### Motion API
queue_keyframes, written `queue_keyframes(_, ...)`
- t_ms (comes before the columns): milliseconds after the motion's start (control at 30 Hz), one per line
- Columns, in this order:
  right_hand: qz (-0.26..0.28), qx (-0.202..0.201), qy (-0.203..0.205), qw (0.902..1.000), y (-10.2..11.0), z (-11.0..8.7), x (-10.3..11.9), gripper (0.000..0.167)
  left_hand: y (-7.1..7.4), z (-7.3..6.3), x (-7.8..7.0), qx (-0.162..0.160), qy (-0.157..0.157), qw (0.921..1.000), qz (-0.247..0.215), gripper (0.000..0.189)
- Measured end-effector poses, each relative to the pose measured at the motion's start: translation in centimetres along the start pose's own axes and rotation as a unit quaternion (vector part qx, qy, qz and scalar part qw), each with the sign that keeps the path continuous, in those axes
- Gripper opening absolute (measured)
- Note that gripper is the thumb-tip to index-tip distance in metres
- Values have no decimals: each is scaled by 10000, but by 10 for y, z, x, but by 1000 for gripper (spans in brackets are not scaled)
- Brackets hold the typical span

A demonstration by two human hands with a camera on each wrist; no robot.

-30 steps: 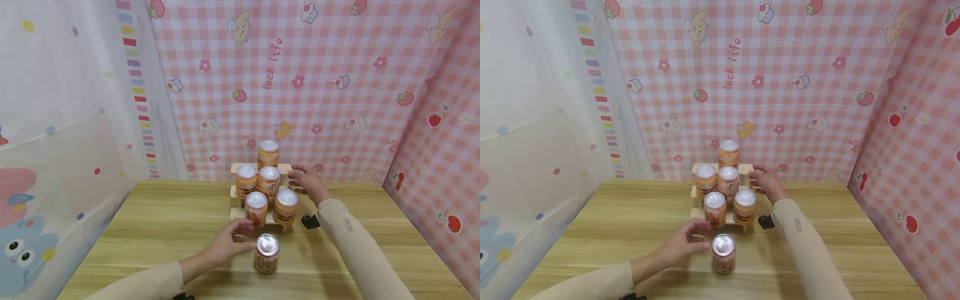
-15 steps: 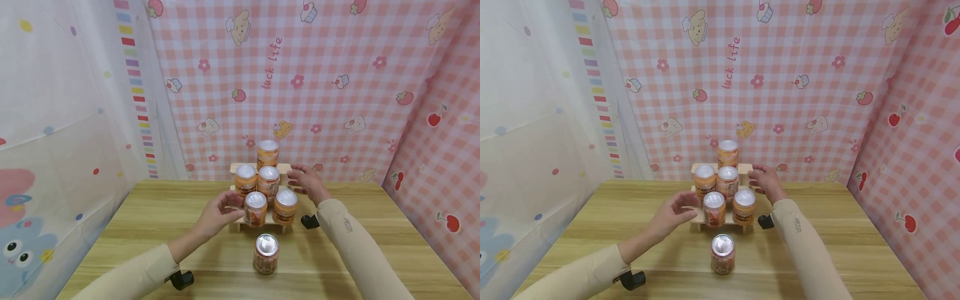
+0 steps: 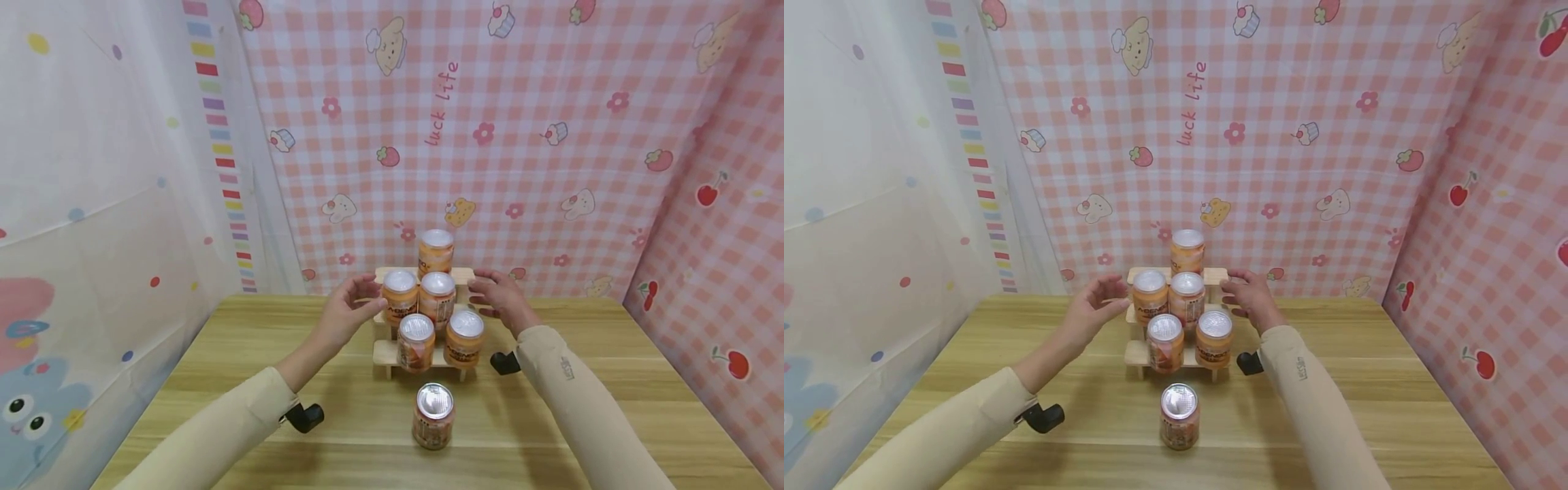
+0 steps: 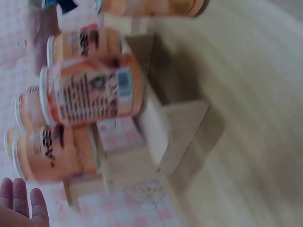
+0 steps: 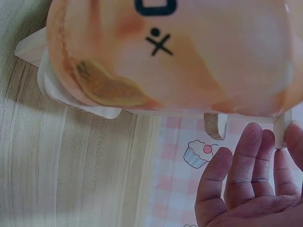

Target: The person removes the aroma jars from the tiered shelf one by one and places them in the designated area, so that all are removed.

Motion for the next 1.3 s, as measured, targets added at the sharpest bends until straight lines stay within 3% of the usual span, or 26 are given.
queue_keyframes(167,-11,12,34,10000,0,1,0,57,7,23,-3,-59,-12,9995,300,53)
queue_keyframes(400,-14,8,23,10000,0,1,-1,58,8,51,-3,70,375,9967,720,62)
queue_keyframes(600,-10,1,35,10000,0,1,0,58,6,72,-6,229,510,9935,996,67)
queue_keyframes(800,-1,10,16,10000,0,2,-1,57,-4,89,-4,554,687,9873,1318,71)
queue_keyframes(1000,62,14,27,10000,-1,2,-2,57,-14,105,-6,700,668,9830,1562,70)
queue_keyframes(1200,65,32,45,10000,-1,3,-3,56,-26,117,-9,874,602,9843,1412,70)
queue_keyframes(1300,56,10,23,10000,0,3,-3,55,-33,120,-7,1013,714,9838,1296,74)
Point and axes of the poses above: each hand's wrist, its own z-axis towards the middle knuckle, its own y-axis out of the back of the hand, x = y × z, the point moved 8 cm from there along z, towards the middle knuckle
